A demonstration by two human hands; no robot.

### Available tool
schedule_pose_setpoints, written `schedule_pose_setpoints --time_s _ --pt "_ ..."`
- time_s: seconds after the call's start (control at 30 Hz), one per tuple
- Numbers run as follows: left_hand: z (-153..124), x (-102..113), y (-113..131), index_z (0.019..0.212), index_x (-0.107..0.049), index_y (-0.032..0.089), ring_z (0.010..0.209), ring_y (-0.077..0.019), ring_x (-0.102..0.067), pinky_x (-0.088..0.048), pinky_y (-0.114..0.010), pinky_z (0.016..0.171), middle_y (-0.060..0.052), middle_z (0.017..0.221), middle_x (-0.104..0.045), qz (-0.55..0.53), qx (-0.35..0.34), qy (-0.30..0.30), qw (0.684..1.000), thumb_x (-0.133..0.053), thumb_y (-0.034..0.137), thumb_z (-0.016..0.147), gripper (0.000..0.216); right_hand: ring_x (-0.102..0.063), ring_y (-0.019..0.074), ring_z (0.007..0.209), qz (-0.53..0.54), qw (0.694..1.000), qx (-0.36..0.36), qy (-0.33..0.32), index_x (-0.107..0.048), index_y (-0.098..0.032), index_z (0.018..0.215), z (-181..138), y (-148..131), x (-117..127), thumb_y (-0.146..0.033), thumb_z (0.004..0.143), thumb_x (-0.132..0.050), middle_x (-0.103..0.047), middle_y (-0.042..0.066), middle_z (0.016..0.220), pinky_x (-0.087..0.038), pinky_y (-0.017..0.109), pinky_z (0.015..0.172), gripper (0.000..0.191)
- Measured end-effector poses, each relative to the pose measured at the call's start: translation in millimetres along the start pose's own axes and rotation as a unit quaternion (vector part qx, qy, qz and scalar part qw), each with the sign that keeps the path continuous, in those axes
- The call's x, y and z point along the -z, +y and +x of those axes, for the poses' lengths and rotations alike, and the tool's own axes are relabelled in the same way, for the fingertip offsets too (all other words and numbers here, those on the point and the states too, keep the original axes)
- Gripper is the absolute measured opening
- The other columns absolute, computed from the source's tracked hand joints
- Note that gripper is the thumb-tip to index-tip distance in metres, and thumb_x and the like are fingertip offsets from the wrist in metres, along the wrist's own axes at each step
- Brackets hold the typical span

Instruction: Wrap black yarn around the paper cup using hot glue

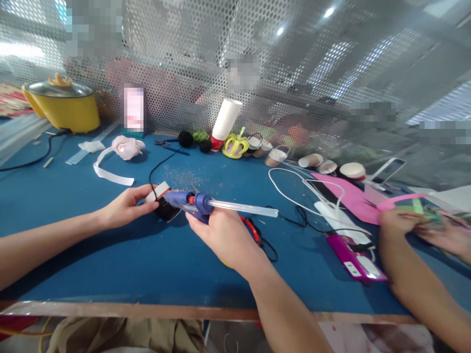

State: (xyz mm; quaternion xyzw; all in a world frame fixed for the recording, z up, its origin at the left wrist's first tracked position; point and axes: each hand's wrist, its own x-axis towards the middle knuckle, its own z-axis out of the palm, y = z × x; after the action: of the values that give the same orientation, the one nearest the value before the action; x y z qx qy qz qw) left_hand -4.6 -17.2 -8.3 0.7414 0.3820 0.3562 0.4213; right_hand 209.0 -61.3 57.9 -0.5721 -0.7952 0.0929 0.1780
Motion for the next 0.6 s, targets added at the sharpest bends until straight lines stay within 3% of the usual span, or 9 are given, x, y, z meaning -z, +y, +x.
schedule_pose_setpoints --time_s 0.6 --pt "-0.2 -0.6 -1.3 0.085 -0.055 0.013 0.075 -0.0149 -0.051 -0.042 -0.028 0.073 -0.002 0.081 -0.056 0.001 -0.008 0.004 1.0 -0.049 0.029 0.079 0.019 -0.059 0.0187 0.056 0.007 1.0 0.009 0.015 -0.061 -0.02 0.073 1.0 -0.9 -1.8 -0.032 0.075 -0.052 -0.065 0.003 0.064 -0.043 0.029 0.055 0.016"
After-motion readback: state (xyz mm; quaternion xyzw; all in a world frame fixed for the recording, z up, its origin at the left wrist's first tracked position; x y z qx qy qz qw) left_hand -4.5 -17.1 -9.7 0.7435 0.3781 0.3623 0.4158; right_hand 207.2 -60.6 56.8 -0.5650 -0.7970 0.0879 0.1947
